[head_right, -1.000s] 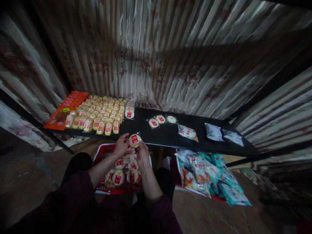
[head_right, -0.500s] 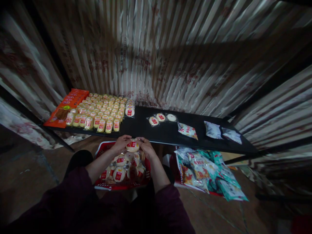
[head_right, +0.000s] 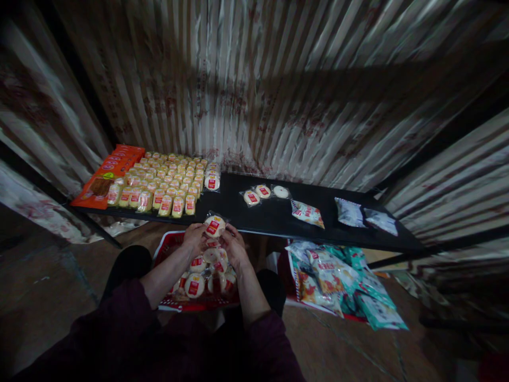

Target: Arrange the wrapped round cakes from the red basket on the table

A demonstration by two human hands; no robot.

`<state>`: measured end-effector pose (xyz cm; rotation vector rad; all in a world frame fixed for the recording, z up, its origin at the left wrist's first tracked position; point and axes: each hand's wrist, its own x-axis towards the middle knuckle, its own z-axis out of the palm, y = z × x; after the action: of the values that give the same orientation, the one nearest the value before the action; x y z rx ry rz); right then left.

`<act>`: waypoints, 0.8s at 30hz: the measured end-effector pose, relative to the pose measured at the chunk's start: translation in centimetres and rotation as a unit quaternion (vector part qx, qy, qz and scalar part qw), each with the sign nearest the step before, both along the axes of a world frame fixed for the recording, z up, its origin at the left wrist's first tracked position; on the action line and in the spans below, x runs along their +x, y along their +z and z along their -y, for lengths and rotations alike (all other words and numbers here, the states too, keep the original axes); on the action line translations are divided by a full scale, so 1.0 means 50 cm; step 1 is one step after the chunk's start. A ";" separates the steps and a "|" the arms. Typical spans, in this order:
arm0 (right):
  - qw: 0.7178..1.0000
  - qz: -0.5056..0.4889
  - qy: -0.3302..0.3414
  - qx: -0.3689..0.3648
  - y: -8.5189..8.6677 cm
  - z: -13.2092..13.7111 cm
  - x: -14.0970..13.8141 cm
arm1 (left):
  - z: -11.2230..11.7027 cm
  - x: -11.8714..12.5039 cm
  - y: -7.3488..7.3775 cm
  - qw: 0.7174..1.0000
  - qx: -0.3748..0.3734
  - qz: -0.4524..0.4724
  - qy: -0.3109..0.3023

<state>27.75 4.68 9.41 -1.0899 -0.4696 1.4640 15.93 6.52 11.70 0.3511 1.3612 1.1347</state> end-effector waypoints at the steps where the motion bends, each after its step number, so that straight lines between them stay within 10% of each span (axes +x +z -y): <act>1: 1.000 -0.003 -0.003 0.003 -0.002 -0.001 -0.001 | 0.000 0.002 -0.001 1.000 -0.003 0.012 0.005; 24: 0.998 -0.024 -0.048 0.016 -0.006 -0.004 -0.013 | 0.002 0.014 -0.018 0.996 0.079 -0.044 -0.016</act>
<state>27.12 4.90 9.12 -1.0357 -0.4000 1.3915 16.63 6.43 10.81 0.5410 1.3409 1.2162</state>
